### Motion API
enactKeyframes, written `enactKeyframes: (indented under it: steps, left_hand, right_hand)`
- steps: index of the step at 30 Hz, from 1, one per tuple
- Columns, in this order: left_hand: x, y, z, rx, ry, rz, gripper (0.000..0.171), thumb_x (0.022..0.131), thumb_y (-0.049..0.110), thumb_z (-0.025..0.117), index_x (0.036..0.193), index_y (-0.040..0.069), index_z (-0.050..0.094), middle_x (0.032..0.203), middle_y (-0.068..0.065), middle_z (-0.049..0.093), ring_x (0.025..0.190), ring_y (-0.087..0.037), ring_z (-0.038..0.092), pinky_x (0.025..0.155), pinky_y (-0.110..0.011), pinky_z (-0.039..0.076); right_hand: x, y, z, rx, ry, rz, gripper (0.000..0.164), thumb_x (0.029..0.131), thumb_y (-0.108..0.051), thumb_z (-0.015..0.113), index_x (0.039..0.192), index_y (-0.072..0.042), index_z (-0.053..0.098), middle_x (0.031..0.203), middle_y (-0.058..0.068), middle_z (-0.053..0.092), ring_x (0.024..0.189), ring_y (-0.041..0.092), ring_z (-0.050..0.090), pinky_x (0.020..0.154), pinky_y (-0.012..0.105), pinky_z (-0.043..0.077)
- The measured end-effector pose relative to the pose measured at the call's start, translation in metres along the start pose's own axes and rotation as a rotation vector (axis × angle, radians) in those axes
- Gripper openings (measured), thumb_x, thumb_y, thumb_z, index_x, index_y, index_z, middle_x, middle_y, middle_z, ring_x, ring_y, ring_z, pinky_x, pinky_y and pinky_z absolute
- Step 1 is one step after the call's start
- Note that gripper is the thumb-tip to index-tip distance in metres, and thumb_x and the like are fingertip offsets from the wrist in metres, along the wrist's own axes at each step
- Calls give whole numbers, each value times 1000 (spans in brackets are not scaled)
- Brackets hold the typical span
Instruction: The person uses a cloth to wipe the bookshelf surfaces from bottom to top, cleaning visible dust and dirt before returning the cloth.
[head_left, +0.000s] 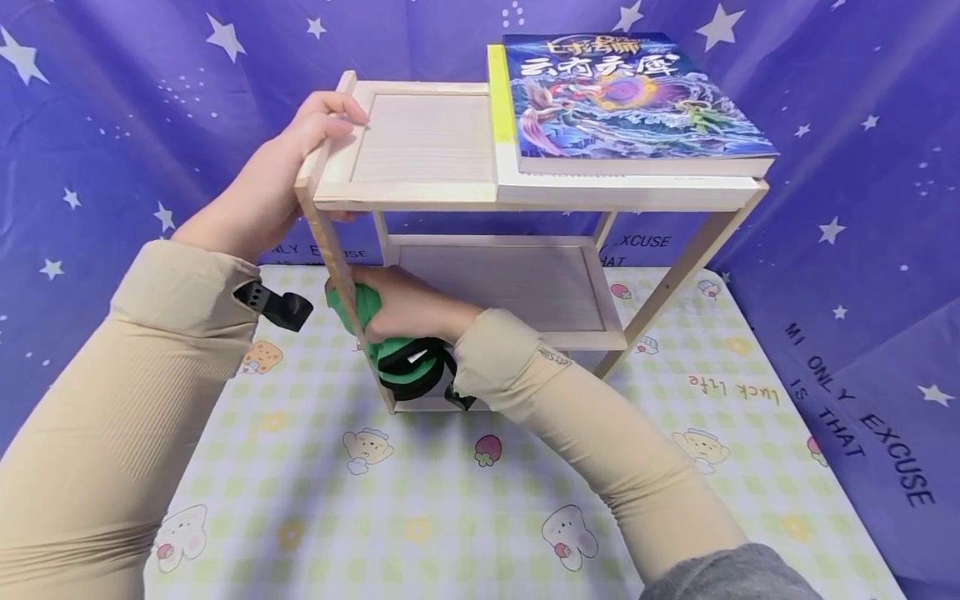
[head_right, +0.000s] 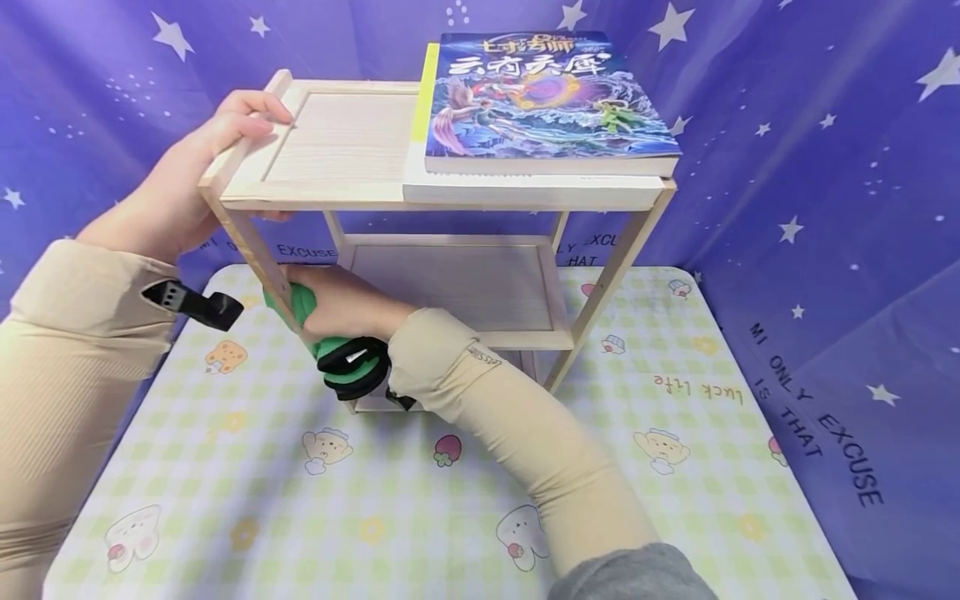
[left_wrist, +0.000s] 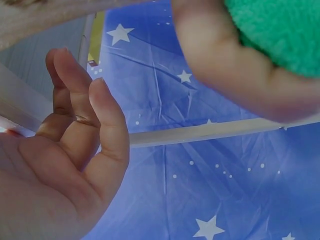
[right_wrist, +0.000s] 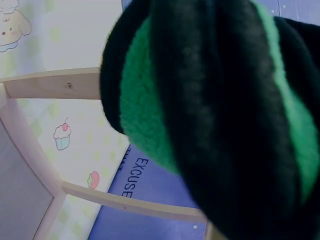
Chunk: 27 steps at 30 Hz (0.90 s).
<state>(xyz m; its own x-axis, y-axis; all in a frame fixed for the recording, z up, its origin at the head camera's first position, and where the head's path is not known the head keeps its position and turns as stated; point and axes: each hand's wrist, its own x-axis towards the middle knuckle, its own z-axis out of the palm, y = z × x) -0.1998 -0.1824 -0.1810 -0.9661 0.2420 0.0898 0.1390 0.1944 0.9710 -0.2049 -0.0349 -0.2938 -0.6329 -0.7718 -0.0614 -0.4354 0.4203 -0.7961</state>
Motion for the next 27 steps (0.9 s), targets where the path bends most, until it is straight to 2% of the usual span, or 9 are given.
enactKeyframes:
  steps: [4, 8, 18, 27]
  left_hand:
    - [0, 1, 1, 18, -3, -1, 20, 100, 33, 38, 117, 30, 47, 141, -5, 29, 104, -27, 50, 64, -39, 51]
    - [0, 1, 2, 21, 1, 0, 20, 100, 33, 38, 117, 30, 47, 142, -4, 28, 105, -27, 49, 63, -38, 51]
    - [1, -1, 1, -7, 8, 5, 19, 99, 30, 39, 116, 29, 48, 140, -5, 30, 104, -28, 50, 62, -39, 51]
    - [1, -1, 2, 15, 8, 5, 20, 98, 32, 39, 116, 31, 48, 141, -5, 30, 109, -29, 48, 67, -41, 51]
  right_hand:
    - [4, -1, -1, 32, -21, -14, 64, 74, 11, 64, 133, -12, 58, 111, 7, 64, 87, 15, 56, 74, 23, 50]
    - [7, -2, -1, 52, -33, -22, 58, 74, 12, 61, 129, -10, 60, 104, 7, 65, 83, 13, 57, 73, 23, 51]
    - [13, 2, -1, 170, -78, -9, 61, 73, 19, 56, 128, -7, 59, 95, 7, 62, 76, 14, 57, 66, 26, 52]
    - [16, 6, -6, 312, -96, -71, 62, 67, 26, 47, 122, -1, 61, 94, 11, 66, 76, 16, 60, 65, 27, 52]
